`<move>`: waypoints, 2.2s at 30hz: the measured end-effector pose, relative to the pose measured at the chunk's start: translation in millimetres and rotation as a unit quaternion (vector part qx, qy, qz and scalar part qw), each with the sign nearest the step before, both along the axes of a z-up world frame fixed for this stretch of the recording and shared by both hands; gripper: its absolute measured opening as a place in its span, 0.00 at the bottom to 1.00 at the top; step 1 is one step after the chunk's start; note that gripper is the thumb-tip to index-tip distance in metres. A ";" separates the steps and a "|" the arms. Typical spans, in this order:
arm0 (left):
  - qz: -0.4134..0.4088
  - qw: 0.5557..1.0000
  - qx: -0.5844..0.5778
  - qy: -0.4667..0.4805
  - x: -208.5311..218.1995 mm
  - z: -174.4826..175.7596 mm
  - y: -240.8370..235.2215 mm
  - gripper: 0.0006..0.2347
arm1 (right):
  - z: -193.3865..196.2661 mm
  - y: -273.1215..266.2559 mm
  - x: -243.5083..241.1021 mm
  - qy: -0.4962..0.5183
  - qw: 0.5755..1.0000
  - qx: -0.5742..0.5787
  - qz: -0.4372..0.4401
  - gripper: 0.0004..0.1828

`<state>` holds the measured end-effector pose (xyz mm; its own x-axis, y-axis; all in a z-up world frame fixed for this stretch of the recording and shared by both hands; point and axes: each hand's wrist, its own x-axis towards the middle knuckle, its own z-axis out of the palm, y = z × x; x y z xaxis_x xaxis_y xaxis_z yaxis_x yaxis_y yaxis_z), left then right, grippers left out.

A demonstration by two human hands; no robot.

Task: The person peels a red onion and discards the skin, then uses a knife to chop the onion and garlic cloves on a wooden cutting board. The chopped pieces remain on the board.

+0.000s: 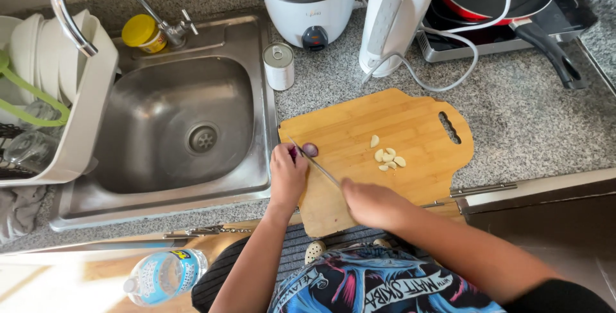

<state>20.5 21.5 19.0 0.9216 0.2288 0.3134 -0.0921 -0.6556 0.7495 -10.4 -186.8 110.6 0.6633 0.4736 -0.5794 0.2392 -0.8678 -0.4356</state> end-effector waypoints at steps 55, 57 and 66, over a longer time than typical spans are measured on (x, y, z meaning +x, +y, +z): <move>-0.120 0.949 0.249 -0.152 -43.9 3.7 -22.0 0.10 | -17.9 -53.1 -23.1 0.003 0.986 0.079 -0.149 0.14; -0.096 0.959 0.244 -0.111 -42.2 -11.2 -20.9 0.18 | -34.7 -54.4 -24.5 -0.048 0.988 0.089 -0.114 0.14; -0.062 0.975 0.213 -0.033 -30.5 -41.3 -24.1 0.14 | -31.5 -56.4 -22.8 -0.041 0.995 0.056 -0.072 0.11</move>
<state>-10.0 -2.6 -22.2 0.9082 -0.0477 0.4157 -0.2304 -0.8863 0.4017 -33.2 -243.2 79.1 0.7718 0.4296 -0.4688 0.1555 -0.8424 -0.5160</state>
